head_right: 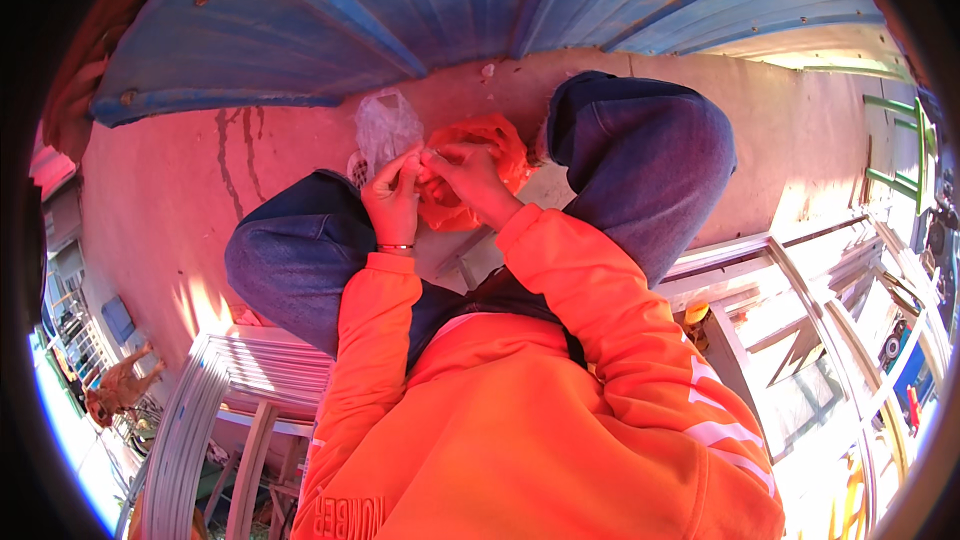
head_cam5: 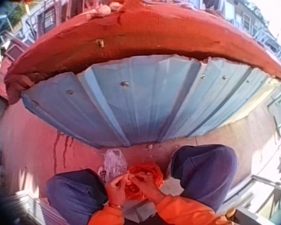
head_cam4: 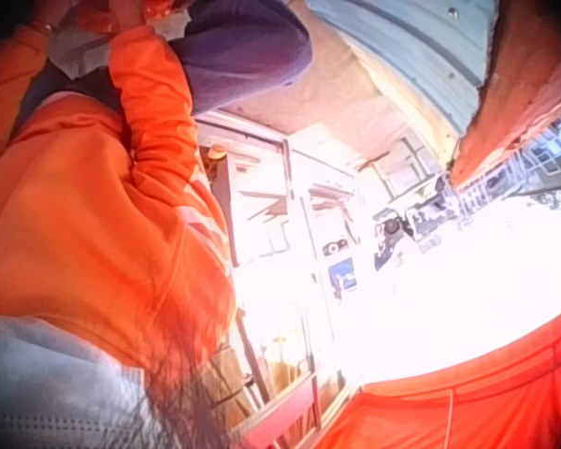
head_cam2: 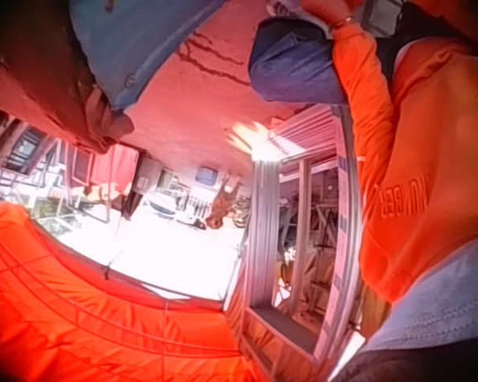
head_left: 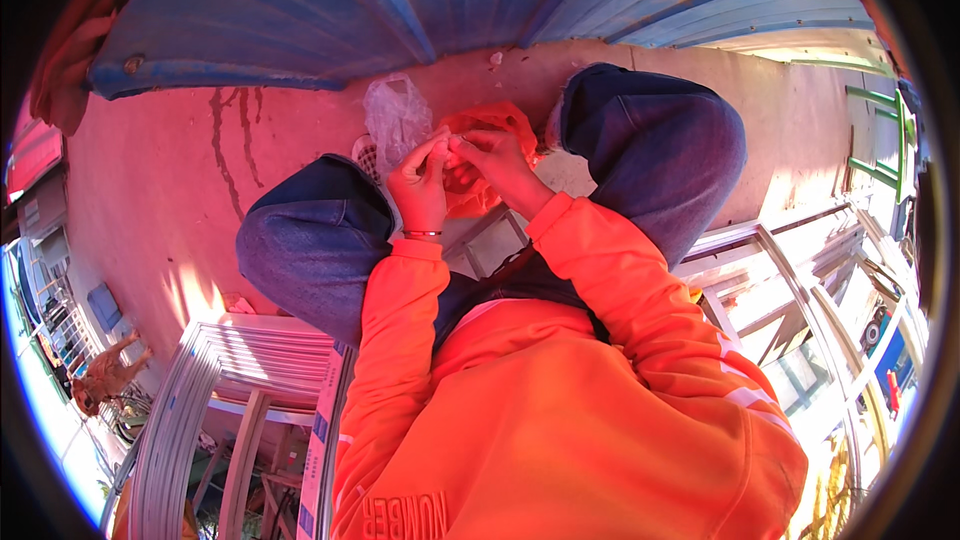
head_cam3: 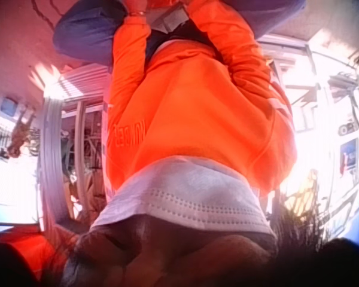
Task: The person sits on the ground and peels garlic cloves by hand, placing the peeled cloves on a red surface. The person handles the garlic cloves one at a time and discards the peels into a plastic bag.
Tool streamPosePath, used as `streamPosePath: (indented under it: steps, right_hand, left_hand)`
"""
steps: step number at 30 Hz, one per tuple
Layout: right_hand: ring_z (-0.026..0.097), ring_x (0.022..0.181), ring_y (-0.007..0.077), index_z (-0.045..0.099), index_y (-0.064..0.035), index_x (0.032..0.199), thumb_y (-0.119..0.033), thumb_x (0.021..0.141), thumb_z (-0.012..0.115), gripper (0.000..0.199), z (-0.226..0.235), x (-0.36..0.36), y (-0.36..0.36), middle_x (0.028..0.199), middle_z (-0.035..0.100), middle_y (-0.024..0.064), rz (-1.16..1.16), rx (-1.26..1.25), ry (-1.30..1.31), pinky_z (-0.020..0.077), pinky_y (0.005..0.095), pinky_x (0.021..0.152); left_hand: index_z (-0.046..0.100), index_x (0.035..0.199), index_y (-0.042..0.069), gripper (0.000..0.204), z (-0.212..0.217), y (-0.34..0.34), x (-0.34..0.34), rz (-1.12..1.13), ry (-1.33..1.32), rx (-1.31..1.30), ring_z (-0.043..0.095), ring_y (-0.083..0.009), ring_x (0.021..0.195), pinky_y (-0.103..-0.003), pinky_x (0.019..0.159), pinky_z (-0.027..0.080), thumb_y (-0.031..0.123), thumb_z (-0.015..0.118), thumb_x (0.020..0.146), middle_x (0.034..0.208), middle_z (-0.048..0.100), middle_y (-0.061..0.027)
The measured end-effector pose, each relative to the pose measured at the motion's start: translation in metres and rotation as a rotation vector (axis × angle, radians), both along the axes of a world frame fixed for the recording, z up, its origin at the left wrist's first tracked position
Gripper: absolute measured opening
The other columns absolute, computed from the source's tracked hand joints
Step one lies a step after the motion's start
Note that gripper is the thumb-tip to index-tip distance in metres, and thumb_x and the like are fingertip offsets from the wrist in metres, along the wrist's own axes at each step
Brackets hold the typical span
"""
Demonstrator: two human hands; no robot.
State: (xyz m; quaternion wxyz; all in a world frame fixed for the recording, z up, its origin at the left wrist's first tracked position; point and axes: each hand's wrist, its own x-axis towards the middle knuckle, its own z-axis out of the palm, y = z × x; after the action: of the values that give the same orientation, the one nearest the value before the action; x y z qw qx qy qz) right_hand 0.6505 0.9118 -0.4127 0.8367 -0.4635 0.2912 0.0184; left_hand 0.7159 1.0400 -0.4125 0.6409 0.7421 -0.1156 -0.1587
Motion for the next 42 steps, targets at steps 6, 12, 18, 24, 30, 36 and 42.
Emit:
streamPosePath:
  steps: [6,12,18,24,30,36,42]
  right_hand:
    - [0.066,0.071,0.0115,0.07,0.0029,0.103,-0.018,0.099,0.065,0.022,-0.028,-0.004,0.007,0.086,0.069,0.0052,-0.097,-0.066,-0.018,0.0538,0.0247,0.063]
    - [0.066,0.075,0.0102,0.072,0.0044,0.102,-0.012,0.096,0.066,0.018,-0.04,-0.001,0.01,0.087,0.071,0.0049,-0.213,-0.307,-0.011,0.0551,0.0247,0.063]
    - [0.067,0.074,0.0112,0.072,0.0051,0.096,-0.009,0.094,0.067,0.016,-0.028,0.0,0.009,0.082,0.072,0.0063,-0.272,-0.368,0.033,0.0536,0.0269,0.062]
    - [0.067,0.071,0.0143,0.071,0.0055,0.087,-0.007,0.089,0.068,0.013,-0.041,0.0,0.014,0.074,0.071,0.0115,-0.252,-0.534,-0.037,0.0509,0.0307,0.064]
    - [0.068,0.068,0.0228,0.07,0.003,0.087,-0.011,0.09,0.066,0.015,-0.057,0.0,0.0,0.074,0.07,0.0149,-0.188,-0.528,0.12,0.0513,0.0365,0.065]
    - [0.068,0.074,0.0248,0.068,0.0011,0.094,-0.019,0.095,0.065,0.02,-0.034,-0.001,-0.004,0.082,0.071,0.0141,-0.081,-0.859,0.081,0.0523,0.0366,0.066]
    - [0.066,0.073,0.0123,0.058,0.0022,0.099,-0.02,0.099,0.065,0.023,-0.03,0.001,-0.001,0.085,0.069,0.0093,0.02,-0.703,-0.104,0.0513,0.0284,0.061]
  left_hand:
    - [0.074,0.104,-0.003,0.014,-0.009,0.002,0.005,0.05,0.16,0.035,0.063,-0.007,0.066,-0.021,0.061,0.05,0.006,0.066,0.096,0.081,0.074,-0.0043]
    - [0.07,0.11,-0.001,0.026,-0.028,0.011,0.003,-0.244,0.016,0.466,0.071,-0.0234,0.083,-0.032,0.074,0.056,0.0,0.069,0.084,0.098,0.072,-0.0147]
    - [0.064,0.122,0.003,0.047,-0.01,0.001,0.001,-0.229,-0.448,0.424,0.065,-0.0374,0.107,-0.041,0.09,0.053,0.001,0.075,0.077,0.121,0.065,-0.0191]
    - [0.062,0.123,0.003,0.051,-0.005,-0.003,-0.001,-0.283,-0.18,0.322,0.066,-0.0386,0.104,-0.041,0.088,0.054,0.003,0.079,0.074,0.113,0.067,-0.0196]
    - [0.062,0.122,0.003,0.05,-0.011,0.0,0.0,-0.282,-0.16,0.233,0.067,-0.0387,0.103,-0.041,0.087,0.054,0.001,0.079,0.075,0.113,0.067,-0.0207]
    - [0.062,0.129,0.005,0.053,-0.011,0.002,0.0,-0.247,-0.206,0.32,0.066,-0.0198,0.094,-0.033,0.083,0.054,-0.006,0.072,0.078,0.114,0.067,-0.0114]
    - [0.058,0.137,0.006,0.056,-0.013,0.002,0.002,-0.315,-0.23,0.233,0.062,-0.016,0.098,-0.03,0.087,0.051,-0.008,0.064,0.083,0.119,0.063,-0.0079]
